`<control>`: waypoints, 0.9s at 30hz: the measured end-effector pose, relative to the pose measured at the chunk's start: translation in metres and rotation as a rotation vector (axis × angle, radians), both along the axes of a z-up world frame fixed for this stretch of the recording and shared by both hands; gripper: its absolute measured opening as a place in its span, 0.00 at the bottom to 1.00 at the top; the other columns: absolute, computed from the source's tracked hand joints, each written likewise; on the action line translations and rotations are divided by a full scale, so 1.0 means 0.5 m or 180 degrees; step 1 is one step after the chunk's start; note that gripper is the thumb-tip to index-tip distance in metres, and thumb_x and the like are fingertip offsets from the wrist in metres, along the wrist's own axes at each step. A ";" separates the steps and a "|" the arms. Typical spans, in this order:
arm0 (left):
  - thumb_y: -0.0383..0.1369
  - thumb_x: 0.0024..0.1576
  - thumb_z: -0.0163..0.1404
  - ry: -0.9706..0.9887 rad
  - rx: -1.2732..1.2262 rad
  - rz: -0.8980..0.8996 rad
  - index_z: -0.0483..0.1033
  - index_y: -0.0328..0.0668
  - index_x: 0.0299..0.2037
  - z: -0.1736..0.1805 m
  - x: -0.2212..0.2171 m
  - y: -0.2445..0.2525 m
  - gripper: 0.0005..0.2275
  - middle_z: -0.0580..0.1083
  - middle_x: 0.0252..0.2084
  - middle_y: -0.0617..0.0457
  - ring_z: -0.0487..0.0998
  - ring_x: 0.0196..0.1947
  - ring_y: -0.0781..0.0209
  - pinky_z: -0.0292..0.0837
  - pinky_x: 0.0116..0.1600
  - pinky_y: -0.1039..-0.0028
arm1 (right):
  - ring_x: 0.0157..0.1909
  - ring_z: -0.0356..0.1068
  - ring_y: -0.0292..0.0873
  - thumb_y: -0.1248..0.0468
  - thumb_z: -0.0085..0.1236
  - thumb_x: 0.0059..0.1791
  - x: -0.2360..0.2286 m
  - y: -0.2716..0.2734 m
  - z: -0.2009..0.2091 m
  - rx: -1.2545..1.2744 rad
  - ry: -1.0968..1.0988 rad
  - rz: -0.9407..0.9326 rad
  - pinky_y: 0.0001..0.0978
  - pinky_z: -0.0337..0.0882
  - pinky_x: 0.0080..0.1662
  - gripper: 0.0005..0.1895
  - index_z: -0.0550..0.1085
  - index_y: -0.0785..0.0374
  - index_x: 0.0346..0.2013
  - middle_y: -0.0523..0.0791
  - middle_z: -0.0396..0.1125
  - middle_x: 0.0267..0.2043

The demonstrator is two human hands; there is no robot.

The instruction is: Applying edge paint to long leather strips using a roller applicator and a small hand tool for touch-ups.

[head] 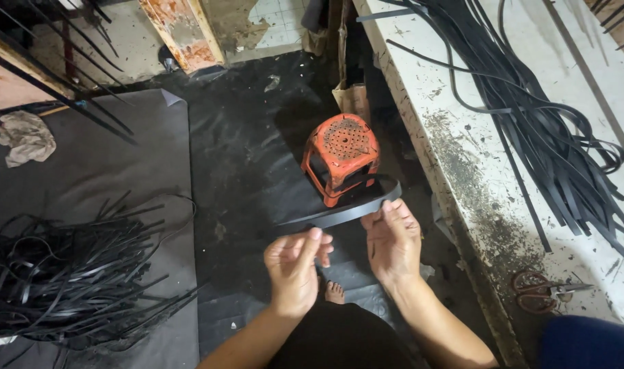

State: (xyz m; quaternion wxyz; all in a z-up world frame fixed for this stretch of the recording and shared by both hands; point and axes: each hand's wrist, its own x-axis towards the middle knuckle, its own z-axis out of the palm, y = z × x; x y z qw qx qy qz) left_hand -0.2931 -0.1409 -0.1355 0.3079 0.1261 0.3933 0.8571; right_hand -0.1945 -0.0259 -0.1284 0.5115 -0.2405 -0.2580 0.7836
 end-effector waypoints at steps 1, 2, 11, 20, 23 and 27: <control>0.23 0.57 0.58 0.0000 0.0001 0.0000 0.83 0.38 0.34 0.008 0.003 0.010 0.02 0.82 0.30 0.37 0.82 0.23 0.55 0.70 0.21 0.74 | 0.31 0.68 0.33 0.66 0.61 0.52 -0.007 -0.011 0.001 0.0001 0.0000 0.0000 0.27 0.68 0.41 0.09 0.71 0.58 0.29 0.38 0.66 0.26; 0.24 0.56 0.59 -0.0127 -0.0178 -0.0114 0.82 0.38 0.30 0.015 0.007 0.019 0.03 0.82 0.29 0.37 0.82 0.22 0.55 0.70 0.22 0.74 | 0.30 0.66 0.34 0.66 0.60 0.52 -0.014 -0.023 0.003 0.0185 0.0001 0.0047 0.29 0.66 0.40 0.09 0.70 0.59 0.28 0.40 0.65 0.25; 0.24 0.54 0.61 -0.0463 -0.0234 0.0051 0.83 0.46 0.29 -0.006 -0.017 0.001 0.05 0.81 0.27 0.36 0.81 0.21 0.53 0.67 0.21 0.74 | 0.32 0.66 0.34 0.66 0.60 0.52 -0.009 0.021 0.018 0.0236 -0.0031 -0.0079 0.25 0.66 0.39 0.08 0.73 0.61 0.29 0.41 0.67 0.29; 0.29 0.55 0.61 -0.0689 -0.0630 -0.0072 0.81 0.37 0.27 0.017 -0.017 0.013 0.06 0.81 0.27 0.40 0.80 0.22 0.57 0.65 0.22 0.75 | 0.29 0.67 0.39 0.65 0.60 0.52 -0.029 0.007 0.034 0.0623 -0.0247 -0.0058 0.31 0.66 0.40 0.09 0.71 0.62 0.28 0.45 0.69 0.24; 0.29 0.55 0.61 -0.0741 -0.0587 -0.0003 0.81 0.40 0.27 -0.002 -0.028 0.002 0.06 0.81 0.27 0.41 0.80 0.23 0.56 0.65 0.23 0.74 | 0.29 0.70 0.39 0.64 0.61 0.52 -0.021 0.032 0.028 0.0518 -0.0256 -0.0187 0.30 0.68 0.41 0.08 0.72 0.60 0.29 0.44 0.69 0.25; 0.29 0.56 0.60 -0.0764 -0.0474 -0.0109 0.80 0.43 0.28 -0.006 -0.017 0.019 0.05 0.82 0.30 0.40 0.80 0.24 0.56 0.66 0.24 0.75 | 0.29 0.69 0.38 0.65 0.60 0.52 -0.036 0.007 0.017 0.0815 -0.0406 -0.0120 0.27 0.67 0.39 0.07 0.73 0.62 0.31 0.46 0.70 0.25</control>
